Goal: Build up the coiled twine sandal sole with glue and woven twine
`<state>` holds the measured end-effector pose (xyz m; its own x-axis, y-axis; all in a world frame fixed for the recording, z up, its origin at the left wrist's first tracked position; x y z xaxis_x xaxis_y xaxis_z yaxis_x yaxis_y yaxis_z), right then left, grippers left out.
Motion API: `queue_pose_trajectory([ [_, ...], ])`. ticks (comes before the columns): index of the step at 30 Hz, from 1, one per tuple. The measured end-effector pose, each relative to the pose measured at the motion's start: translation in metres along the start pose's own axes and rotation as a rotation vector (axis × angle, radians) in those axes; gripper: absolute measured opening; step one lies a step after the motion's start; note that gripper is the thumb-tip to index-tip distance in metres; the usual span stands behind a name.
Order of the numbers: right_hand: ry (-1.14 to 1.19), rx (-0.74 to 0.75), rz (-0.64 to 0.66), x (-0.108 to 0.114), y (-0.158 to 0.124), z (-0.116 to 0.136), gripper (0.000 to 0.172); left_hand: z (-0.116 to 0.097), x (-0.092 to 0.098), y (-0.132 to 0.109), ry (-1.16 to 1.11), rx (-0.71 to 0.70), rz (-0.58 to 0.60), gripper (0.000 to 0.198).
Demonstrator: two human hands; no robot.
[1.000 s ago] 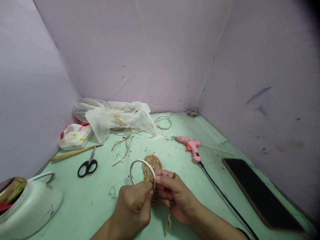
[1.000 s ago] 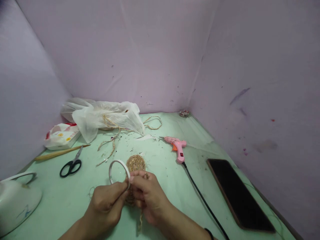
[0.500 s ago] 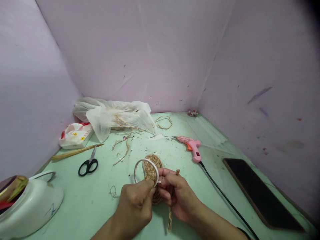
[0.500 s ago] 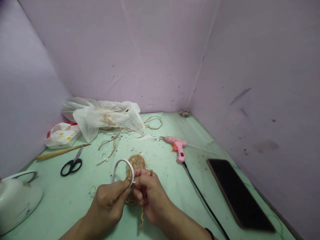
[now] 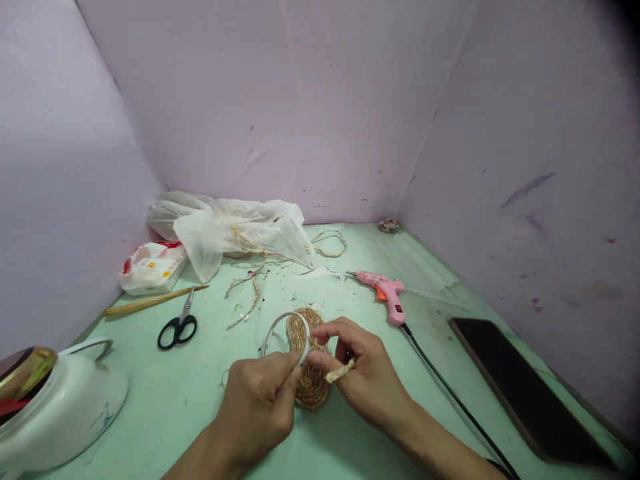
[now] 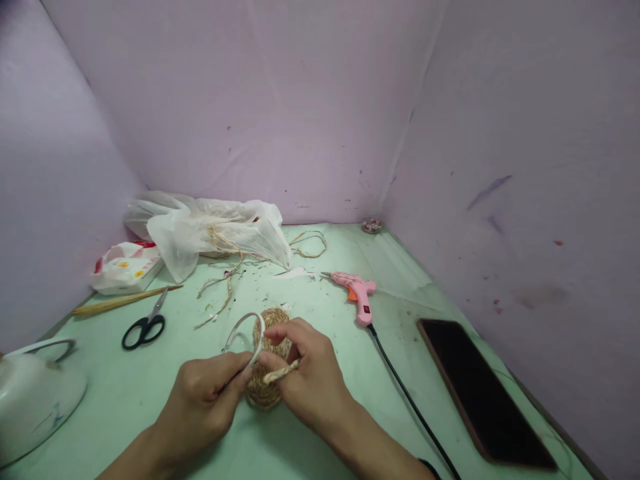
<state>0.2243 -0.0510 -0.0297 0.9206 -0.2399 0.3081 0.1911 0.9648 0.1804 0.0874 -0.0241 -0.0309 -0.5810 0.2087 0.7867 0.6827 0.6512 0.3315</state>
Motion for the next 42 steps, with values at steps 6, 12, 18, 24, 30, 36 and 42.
queue_pose_trajectory([
  [6, -0.039, 0.034, 0.041, -0.004, 0.0, -0.001, 0.009, 0.002, -0.001, 0.002, -0.01, 0.024, 0.063, 0.023],
  [12, -0.042, 0.032, 0.035, 0.0, -0.001, 0.0, 0.011, 0.004, 0.01, 0.008, -0.102, 0.049, 0.097, 0.029],
  [18, -0.04, 0.125, -0.004, -0.001, -0.003, 0.0, 0.015, 0.003, 0.01, 0.008, -0.084, 0.057, 0.1, 0.028],
  [24, -0.115, 0.109, -0.024, -0.004, -0.006, -0.003, 0.008, -0.001, 0.005, 0.004, -0.014, 0.02, 0.105, 0.026],
  [30, -0.137, 0.114, 0.061, -0.009, -0.007, 0.001, 0.01, -0.001, 0.006, 0.004, 0.029, 0.014, 0.074, 0.026],
  [36, -0.132, 0.114, 0.088, -0.011, -0.009, 0.001, 0.013, -0.002, 0.007, 0.004, 0.06, -0.002, 0.051, 0.023],
  [42, -0.072, 0.08, 0.133, -0.013, -0.01, -0.001, 0.017, 0.001, 0.007, 0.004, 0.04, -0.008, 0.063, 0.021],
])
Point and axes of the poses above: each hand's wrist, its own y-axis towards the middle knuckle, its own x-axis out of the back of the hand, z = x × y, the point moved 6 cm from there along y, towards the middle knuckle, and after that the axes turned 2 degrees about z, right-handed, at the moved point
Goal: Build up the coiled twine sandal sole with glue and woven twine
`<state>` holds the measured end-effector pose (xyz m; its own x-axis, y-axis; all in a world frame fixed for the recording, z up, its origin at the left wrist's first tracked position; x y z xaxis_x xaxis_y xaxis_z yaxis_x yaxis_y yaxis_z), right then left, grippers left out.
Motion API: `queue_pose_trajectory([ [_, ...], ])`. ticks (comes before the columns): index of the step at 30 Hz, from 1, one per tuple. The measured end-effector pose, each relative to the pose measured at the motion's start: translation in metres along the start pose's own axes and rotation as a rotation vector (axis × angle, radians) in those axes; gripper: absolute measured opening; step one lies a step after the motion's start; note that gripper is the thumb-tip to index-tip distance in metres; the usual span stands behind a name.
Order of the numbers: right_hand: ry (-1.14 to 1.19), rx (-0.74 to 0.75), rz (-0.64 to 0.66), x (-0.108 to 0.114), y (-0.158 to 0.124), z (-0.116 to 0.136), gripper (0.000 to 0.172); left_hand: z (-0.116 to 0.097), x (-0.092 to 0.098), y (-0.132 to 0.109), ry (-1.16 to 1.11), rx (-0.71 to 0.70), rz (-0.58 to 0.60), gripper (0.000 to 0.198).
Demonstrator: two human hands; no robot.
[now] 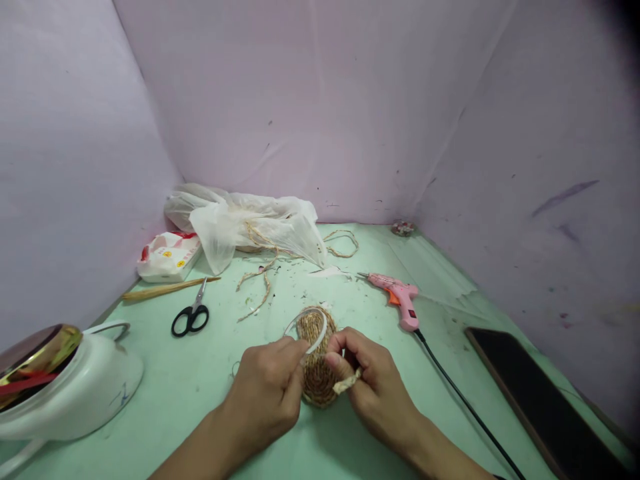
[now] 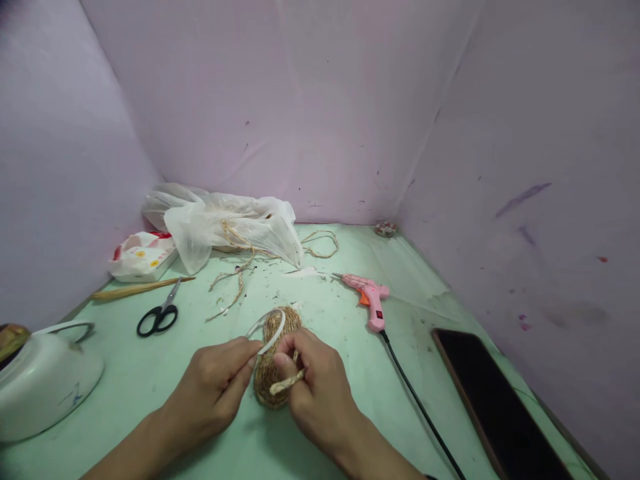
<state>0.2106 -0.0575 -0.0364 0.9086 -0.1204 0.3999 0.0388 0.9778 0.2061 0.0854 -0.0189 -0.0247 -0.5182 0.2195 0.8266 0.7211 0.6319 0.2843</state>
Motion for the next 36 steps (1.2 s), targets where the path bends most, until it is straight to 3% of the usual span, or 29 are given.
queue_pose_trajectory([
  [7, 0.289, -0.06, 0.109, -0.011, -0.003, 0.003, 0.023, -0.004, 0.003, 0.001, -0.224, 0.118, 0.01, 0.026],
  [9, 0.399, -0.064, 0.15, -0.013, -0.005, 0.01, 0.025, 0.004, 0.006, 0.003, -0.289, 0.173, -0.006, 0.027],
  [11, 0.487, -0.088, 0.18, -0.013, -0.007, 0.015, 0.028, 0.027, 0.021, 0.003, -0.246, 0.271, -0.119, 0.029],
  [14, 0.613, -0.239, 0.146, -0.007, -0.005, 0.008, 0.028, 0.081, 0.059, -0.005, 0.001, 0.553, -0.388, 0.027],
  [15, 0.675, -0.33, 0.134, -0.007, -0.004, 0.002, 0.028, 0.096, 0.068, -0.007, 0.133, 0.643, -0.392, 0.027],
  [18, 0.874, -0.591, 0.171, -0.015, -0.002, -0.016, 0.031, 0.124, 0.074, -0.007, 0.387, 0.837, -0.153, 0.027],
  [20, 0.929, -0.66, 0.202, -0.02, -0.001, -0.022, 0.033, 0.115, 0.071, -0.004, 0.392, 0.807, -0.151, 0.029],
  [22, 0.904, -0.669, 0.214, -0.023, -0.001, -0.024, 0.031, 0.086, 0.061, 0.002, 0.214, 0.646, -0.205, 0.027],
  [25, 0.842, -0.697, 0.217, -0.03, -0.005, -0.025, 0.028, 0.034, 0.022, 0.008, -0.215, 0.399, 0.026, 0.021],
  [27, 0.83, -0.719, 0.211, -0.033, -0.008, -0.025, 0.028, 0.015, 0.006, 0.005, -0.294, 0.387, 0.11, 0.018],
  [31, 0.809, -0.729, 0.199, -0.036, -0.008, -0.029, 0.027, 0.015, -0.003, 0.0, -0.245, 0.439, 0.157, 0.017],
  [33, 0.776, -0.708, 0.157, -0.033, -0.006, -0.032, 0.029, 0.026, 0.005, -0.001, -0.169, 0.492, 0.137, 0.016],
  [36, 0.662, -0.645, -0.02, -0.021, -0.003, -0.037, 0.049, 0.04, 0.025, 0.0, -0.176, 0.596, 0.022, 0.012],
])
Point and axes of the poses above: each hand's wrist, its own y-axis towards the middle knuckle, its own x-axis out of the back of the hand, z = x × y, the point moved 6 cm from there along y, towards the middle knuckle, and after that the axes turned 2 degrees about z, right-handed, at the moved point
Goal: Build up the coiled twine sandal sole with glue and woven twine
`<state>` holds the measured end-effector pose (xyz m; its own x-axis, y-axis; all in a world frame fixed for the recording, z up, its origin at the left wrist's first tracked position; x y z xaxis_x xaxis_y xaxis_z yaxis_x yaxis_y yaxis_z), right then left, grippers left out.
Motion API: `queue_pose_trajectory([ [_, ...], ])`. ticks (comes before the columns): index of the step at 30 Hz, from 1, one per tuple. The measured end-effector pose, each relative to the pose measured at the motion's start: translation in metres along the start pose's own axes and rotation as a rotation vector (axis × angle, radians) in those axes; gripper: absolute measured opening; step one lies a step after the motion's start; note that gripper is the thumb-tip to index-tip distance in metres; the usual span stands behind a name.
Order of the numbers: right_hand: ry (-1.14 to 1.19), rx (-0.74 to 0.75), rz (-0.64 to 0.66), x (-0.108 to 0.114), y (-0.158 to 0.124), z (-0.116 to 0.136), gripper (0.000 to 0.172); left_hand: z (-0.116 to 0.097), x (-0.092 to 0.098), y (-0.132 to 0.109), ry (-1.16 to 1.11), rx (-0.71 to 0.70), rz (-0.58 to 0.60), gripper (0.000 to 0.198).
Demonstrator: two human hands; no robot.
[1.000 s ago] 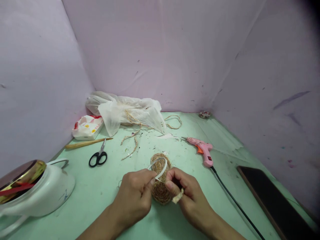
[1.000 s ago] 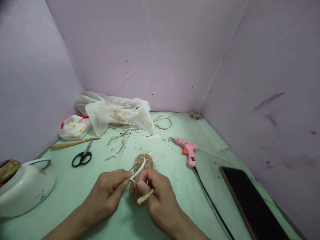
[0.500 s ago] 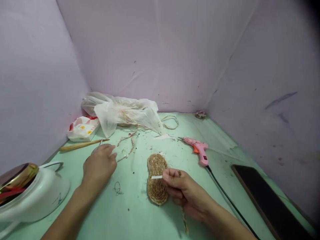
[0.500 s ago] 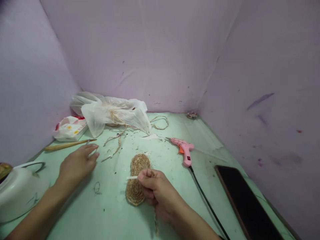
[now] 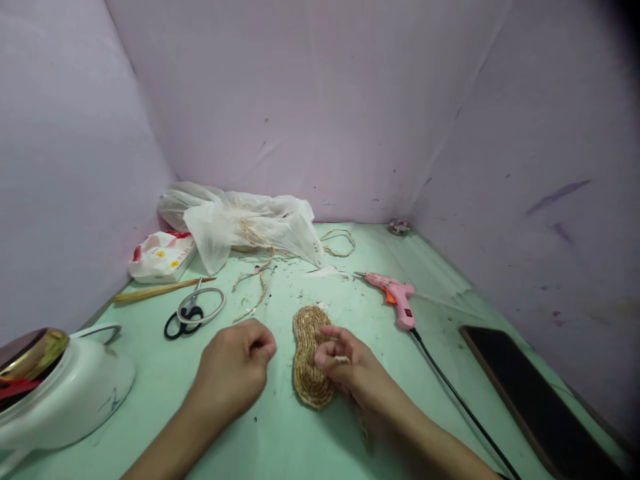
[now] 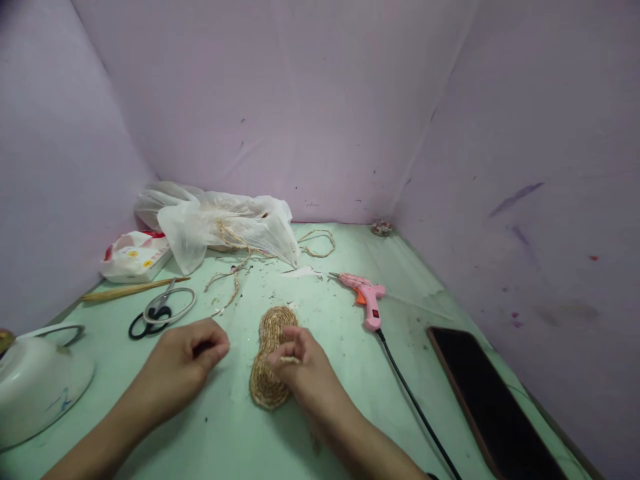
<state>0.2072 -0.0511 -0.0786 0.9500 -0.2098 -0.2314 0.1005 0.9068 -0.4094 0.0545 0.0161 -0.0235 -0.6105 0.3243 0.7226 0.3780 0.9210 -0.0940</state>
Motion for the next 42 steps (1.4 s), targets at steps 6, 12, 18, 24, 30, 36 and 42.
queue_pose_trajectory([
  [6, -0.036, 0.102, -0.064, 0.001, 0.001, -0.003, 0.066, -0.009, -0.025, -0.009, -0.719, 0.091, 0.192, 0.025],
  [12, -0.012, 0.075, 0.075, -0.014, -0.006, -0.004, 0.064, -0.005, -0.05, -0.015, -0.876, 0.175, 0.21, 0.025],
  [18, -0.277, 0.197, 0.178, -0.018, -0.013, 0.007, 0.029, 0.005, -0.046, -0.004, -0.894, 0.182, 0.13, 0.022],
  [24, -0.311, 0.262, 0.325, -0.027, -0.015, 0.01, 0.038, -0.004, -0.044, -0.009, -0.991, 0.199, 0.149, 0.024],
  [30, -0.279, 0.199, 0.227, -0.019, -0.011, 0.012, 0.027, -0.008, -0.035, -0.009, -1.024, 0.165, 0.138, 0.024],
  [36, -0.11, 0.178, 0.042, -0.002, -0.004, 0.012, 0.024, -0.001, -0.036, -0.009, -0.843, 0.153, 0.121, 0.02],
  [42, 0.028, 0.104, 0.021, -0.005, -0.004, 0.008, 0.032, -0.003, -0.044, -0.01, -0.836, 0.186, 0.167, 0.018],
])
Point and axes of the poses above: each hand's wrist, its own y-axis towards the middle knuckle, its own x-axis out of the back of the hand, z = x × y, the point moved 6 cm from there along y, towards the middle knuckle, and after that the axes turned 2 degrees about z, right-handed, at the moved point
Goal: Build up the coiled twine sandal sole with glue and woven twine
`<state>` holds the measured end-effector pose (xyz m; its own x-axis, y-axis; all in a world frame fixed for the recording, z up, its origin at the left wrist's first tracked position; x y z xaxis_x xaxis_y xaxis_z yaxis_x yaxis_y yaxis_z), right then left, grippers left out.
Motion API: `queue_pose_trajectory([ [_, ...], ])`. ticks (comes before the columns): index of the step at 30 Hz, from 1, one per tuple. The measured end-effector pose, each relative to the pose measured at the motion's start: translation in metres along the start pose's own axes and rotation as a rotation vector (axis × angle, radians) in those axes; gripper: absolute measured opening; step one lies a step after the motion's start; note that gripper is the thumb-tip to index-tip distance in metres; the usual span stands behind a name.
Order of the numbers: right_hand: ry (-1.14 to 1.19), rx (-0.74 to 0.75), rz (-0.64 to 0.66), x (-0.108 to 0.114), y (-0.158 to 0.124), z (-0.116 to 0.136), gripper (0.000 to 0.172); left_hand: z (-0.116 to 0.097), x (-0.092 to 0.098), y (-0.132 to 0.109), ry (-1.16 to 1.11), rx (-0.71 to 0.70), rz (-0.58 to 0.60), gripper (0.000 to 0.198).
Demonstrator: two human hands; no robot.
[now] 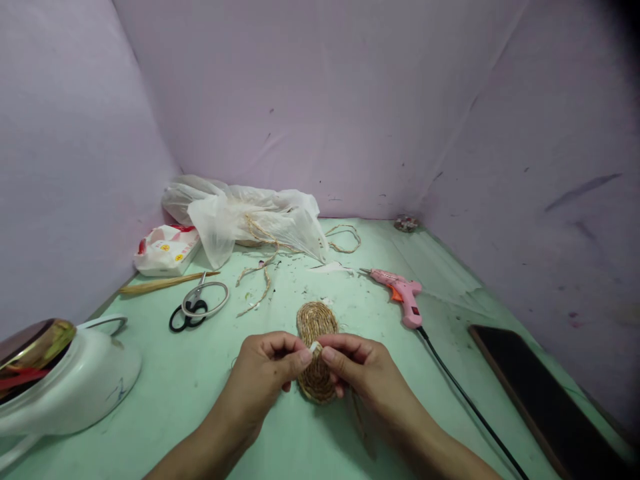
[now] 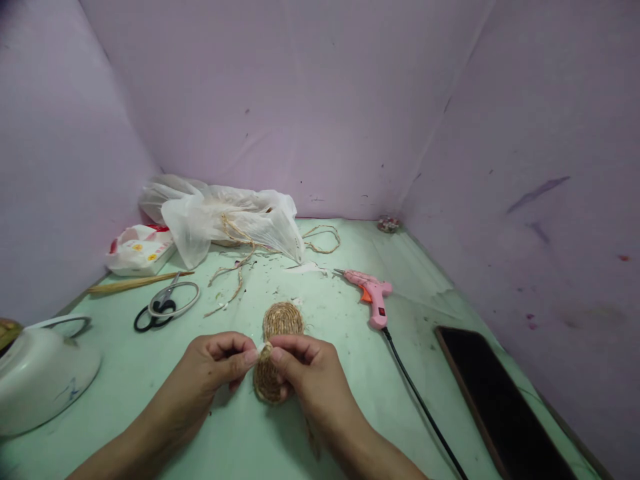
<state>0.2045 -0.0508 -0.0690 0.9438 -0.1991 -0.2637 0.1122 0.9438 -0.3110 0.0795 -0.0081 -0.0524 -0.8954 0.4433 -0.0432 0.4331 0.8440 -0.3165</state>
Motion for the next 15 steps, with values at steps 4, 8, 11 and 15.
queue_pose_trajectory([
  [4, 0.022, -0.011, -0.016, -0.0022, -0.0017, -0.0001, 0.032, 0.0017, -0.0037, -0.0019, -0.025, 0.046, 0.006, 0.023],
  [8, 0.028, -0.003, -0.019, -0.0029, -0.0027, 0.0006, 0.032, 0.003, -0.0027, -0.0024, -0.038, 0.046, -0.033, 0.026],
  [11, 0.015, 0.0, -0.021, -0.0032, -0.0032, 0.0006, 0.028, 0.0042, -0.0016, -0.0017, -0.024, 0.047, -0.058, 0.027],
  [15, -0.016, 0.022, -0.005, -0.0045, -0.0033, 0.0003, 0.02, 0.005, -0.0025, -0.0014, -0.015, 0.05, -0.052, 0.028],
])
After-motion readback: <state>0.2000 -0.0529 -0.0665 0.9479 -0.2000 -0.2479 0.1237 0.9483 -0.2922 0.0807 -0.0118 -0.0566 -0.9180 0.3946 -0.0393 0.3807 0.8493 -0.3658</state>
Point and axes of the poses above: each hand's wrist, its own y-axis towards the middle knuckle, its own x-axis out of the back of the hand, z = x × y, the point moved 6 cm from there along y, towards the middle knuckle, and after that the axes turned 2 degrees about z, right-handed, at the moved point
